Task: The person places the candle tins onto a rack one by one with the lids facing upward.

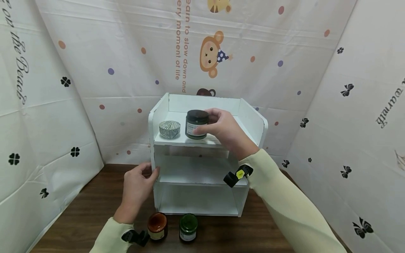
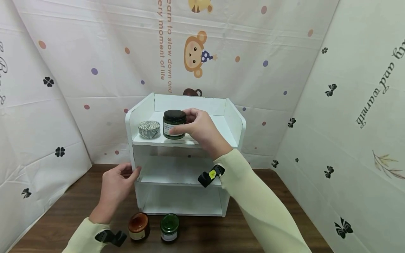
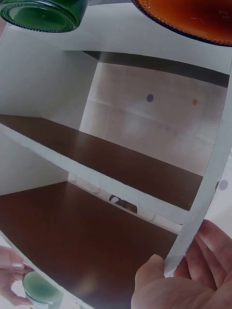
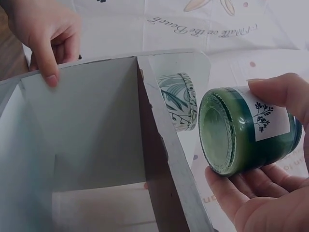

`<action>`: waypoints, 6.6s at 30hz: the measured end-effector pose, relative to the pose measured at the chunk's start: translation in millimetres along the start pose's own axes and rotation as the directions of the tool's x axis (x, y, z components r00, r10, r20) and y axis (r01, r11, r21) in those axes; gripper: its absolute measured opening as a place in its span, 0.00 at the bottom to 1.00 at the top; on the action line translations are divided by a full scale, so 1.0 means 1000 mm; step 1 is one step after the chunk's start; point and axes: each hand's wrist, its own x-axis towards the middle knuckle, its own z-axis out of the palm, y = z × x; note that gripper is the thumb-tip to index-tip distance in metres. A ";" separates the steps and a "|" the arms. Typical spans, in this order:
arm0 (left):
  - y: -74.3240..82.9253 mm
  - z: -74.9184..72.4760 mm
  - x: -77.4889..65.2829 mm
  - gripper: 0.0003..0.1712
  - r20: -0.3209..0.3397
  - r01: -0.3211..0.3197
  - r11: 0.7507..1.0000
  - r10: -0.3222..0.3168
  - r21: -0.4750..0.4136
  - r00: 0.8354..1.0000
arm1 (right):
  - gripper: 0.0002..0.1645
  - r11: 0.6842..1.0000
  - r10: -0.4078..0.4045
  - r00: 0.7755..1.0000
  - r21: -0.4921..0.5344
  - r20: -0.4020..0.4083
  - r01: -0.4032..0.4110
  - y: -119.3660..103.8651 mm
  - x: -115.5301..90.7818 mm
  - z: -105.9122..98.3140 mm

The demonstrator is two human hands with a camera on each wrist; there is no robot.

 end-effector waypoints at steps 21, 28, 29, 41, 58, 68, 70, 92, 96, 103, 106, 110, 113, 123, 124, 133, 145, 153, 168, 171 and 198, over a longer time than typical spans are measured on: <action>0.001 -0.001 0.000 0.12 0.016 0.025 1.000 -0.025 -0.001 1.000 | 0.37 0.994 0.108 0.994 -0.012 0.014 -0.108 0.000 0.017 0.002; 0.002 -0.002 -0.001 0.13 0.017 0.024 1.000 -0.024 0.002 1.000 | 0.39 0.990 0.136 0.991 -0.043 0.008 -0.136 0.003 0.022 0.002; 0.002 -0.002 -0.001 0.13 0.018 0.023 1.000 -0.023 0.001 1.000 | 0.40 0.990 0.136 0.991 -0.046 0.007 -0.136 0.004 0.022 0.002; 0.002 -0.001 -0.001 0.13 0.017 0.020 1.000 -0.020 -0.002 1.000 | 0.35 0.986 0.148 0.989 -0.074 0.012 -0.147 0.005 0.025 0.002; 0.001 -0.001 0.000 0.13 0.003 -0.002 1.000 0.001 0.007 1.000 | 0.36 0.975 0.167 0.986 -0.149 0.007 -0.164 0.005 0.025 0.000; 0.001 -0.001 0.000 0.13 0.002 -0.003 1.000 0.003 0.012 1.000 | 0.39 0.960 0.158 0.987 -0.231 -0.014 -0.157 0.004 0.022 0.001; 0.001 -0.001 0.000 0.13 0.002 -0.003 1.000 0.003 0.014 1.000 | 0.40 0.957 0.146 0.989 -0.249 -0.021 -0.147 0.004 0.021 0.000; 0.003 -0.001 0.001 0.14 0.014 0.012 1.000 -0.012 -0.001 1.000 | 0.45 0.996 0.004 0.998 -0.093 -0.058 -0.009 0.009 -0.020 -0.015; 0.002 -0.001 0.001 0.14 0.007 0.005 1.000 -0.005 0.003 1.000 | 0.43 0.995 -0.021 0.998 -0.101 -0.057 0.015 0.011 -0.030 -0.015; 0.002 -0.002 0.001 0.14 0.009 0.006 1.000 -0.006 0.004 1.000 | 0.40 0.990 -0.125 0.991 -0.074 -0.051 0.121 0.015 -0.045 -0.013; 0.002 -0.002 0.001 0.14 0.013 0.013 1.000 -0.013 0.002 1.000 | 0.39 0.989 -0.147 0.987 -0.040 -0.067 0.144 0.016 -0.051 -0.012; 0.002 -0.002 0.001 0.14 0.020 0.018 1.000 -0.018 0.005 1.000 | 0.37 0.986 -0.164 0.984 0.017 -0.070 0.166 0.020 -0.063 -0.011; 0.002 -0.002 0.002 0.14 0.019 0.021 1.000 -0.021 0.009 1.000 | 0.37 0.982 -0.176 0.983 0.055 -0.056 0.179 0.025 -0.072 -0.009; 0.004 -0.001 0.002 0.14 0.019 0.028 1.000 -0.028 0.008 0.999 | 0.38 0.973 -0.204 0.979 0.117 0.014 0.201 0.055 -0.097 0.000; 0.004 -0.001 0.002 0.14 0.019 0.028 1.000 -0.028 0.008 0.999 | 0.38 0.972 -0.207 0.978 0.120 0.018 0.204 0.058 -0.098 0.001; 0.004 0.000 0.002 0.15 0.029 0.036 0.999 -0.036 0.014 0.999 | 0.37 0.971 -0.185 0.983 0.153 0.004 0.182 0.081 -0.108 0.007; 0.004 0.000 0.002 0.15 0.026 0.034 0.999 -0.034 0.017 0.999 | 0.37 0.970 -0.166 0.986 0.178 -0.026 0.168 0.111 -0.120 0.013; 0.004 -0.001 0.002 0.15 0.018 0.029 0.999 -0.030 0.020 0.999 | 0.36 0.960 -0.192 0.981 0.200 -0.032 0.195 0.133 -0.124 0.022; 0.003 -0.001 0.002 0.14 0.010 0.019 1.000 -0.019 0.015 1.000 | 0.34 0.921 -0.297 0.955 0.262 -0.009 0.289 0.177 -0.134 0.048; 0.003 -0.001 0.002 0.14 0.019 0.032 0.999 -0.032 0.011 0.999 | 0.33 0.910 -0.335 0.942 0.261 0.004 0.322 0.186 -0.135 0.053; 0.005 -0.001 0.000 0.14 0.021 0.049 0.999 -0.049 0.010 0.999 | 0.32 0.955 -0.107 0.994 0.280 0.022 0.096 0.237 -0.149 0.084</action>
